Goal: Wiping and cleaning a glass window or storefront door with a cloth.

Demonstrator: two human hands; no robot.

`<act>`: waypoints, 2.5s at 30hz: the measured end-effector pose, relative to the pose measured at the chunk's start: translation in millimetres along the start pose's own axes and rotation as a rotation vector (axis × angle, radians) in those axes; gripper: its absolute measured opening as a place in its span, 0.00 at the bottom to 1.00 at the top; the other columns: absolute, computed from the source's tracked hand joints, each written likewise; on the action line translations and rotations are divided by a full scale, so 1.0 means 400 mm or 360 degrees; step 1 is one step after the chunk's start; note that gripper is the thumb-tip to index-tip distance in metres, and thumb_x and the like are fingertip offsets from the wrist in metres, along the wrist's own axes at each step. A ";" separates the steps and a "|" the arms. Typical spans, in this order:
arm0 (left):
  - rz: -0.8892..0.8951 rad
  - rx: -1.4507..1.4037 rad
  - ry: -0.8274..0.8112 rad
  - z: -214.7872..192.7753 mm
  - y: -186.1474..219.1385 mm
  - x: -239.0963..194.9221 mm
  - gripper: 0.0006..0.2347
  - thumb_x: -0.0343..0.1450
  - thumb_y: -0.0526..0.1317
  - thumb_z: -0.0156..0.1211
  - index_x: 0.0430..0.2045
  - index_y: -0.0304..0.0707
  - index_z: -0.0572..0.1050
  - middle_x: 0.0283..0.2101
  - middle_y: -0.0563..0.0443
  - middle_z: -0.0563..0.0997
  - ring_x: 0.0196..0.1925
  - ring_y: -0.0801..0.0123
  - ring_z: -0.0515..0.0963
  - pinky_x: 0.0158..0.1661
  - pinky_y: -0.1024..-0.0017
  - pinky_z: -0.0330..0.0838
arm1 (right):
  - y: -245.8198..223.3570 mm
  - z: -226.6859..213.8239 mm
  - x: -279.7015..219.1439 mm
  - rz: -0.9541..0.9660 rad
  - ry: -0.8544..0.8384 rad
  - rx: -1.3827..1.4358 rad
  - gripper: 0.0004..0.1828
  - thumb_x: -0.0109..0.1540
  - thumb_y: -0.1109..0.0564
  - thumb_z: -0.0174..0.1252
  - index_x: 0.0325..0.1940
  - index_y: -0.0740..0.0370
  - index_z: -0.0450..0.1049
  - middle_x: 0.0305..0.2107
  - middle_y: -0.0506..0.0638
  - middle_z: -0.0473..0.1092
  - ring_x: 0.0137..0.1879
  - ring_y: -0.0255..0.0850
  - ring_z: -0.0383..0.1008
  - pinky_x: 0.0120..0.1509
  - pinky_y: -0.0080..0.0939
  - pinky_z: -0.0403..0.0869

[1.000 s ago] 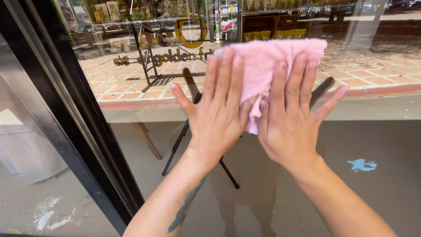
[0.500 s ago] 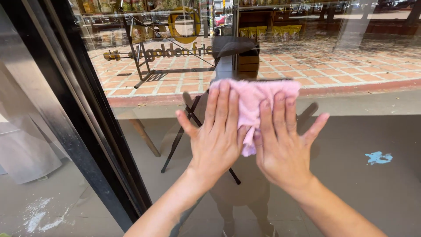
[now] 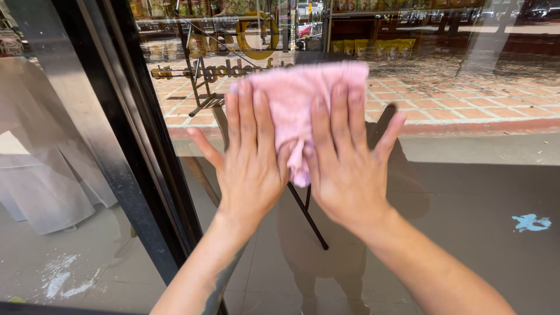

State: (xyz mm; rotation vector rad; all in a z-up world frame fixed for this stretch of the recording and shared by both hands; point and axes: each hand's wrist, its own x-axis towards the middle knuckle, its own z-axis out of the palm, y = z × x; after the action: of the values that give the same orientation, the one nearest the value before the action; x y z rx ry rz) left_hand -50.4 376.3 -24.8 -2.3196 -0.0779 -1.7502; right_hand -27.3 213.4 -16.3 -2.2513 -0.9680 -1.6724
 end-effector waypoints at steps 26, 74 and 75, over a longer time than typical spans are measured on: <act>0.0056 -0.0555 -0.0072 0.053 0.013 -0.102 0.33 0.78 0.46 0.49 0.72 0.23 0.43 0.76 0.26 0.41 0.80 0.41 0.38 0.76 0.49 0.32 | -0.003 0.074 -0.117 -0.0196 0.0051 -0.0119 0.37 0.71 0.54 0.57 0.79 0.73 0.53 0.75 0.67 0.43 0.82 0.55 0.35 0.79 0.69 0.27; -0.0118 -0.0371 -0.0037 0.029 0.159 -0.049 0.30 0.80 0.45 0.44 0.71 0.17 0.46 0.75 0.23 0.42 0.79 0.38 0.38 0.75 0.49 0.28 | 0.092 0.001 -0.104 -0.0084 0.0047 -0.0141 0.36 0.73 0.51 0.55 0.80 0.70 0.53 0.76 0.62 0.44 0.82 0.50 0.35 0.76 0.75 0.23; -0.0057 -0.0333 -0.0061 0.043 0.189 -0.068 0.30 0.80 0.46 0.44 0.71 0.17 0.47 0.75 0.23 0.42 0.79 0.39 0.38 0.75 0.48 0.28 | 0.116 0.006 -0.144 -0.0042 -0.0033 -0.0243 0.39 0.72 0.49 0.53 0.82 0.66 0.48 0.78 0.59 0.39 0.83 0.46 0.28 0.77 0.71 0.17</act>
State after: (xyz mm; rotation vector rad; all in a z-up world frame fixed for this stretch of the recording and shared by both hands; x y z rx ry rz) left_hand -28.2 309.4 -66.6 -2.5124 0.0601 -1.8093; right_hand -7.1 156.1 -58.3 -2.3655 -0.9065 -1.7944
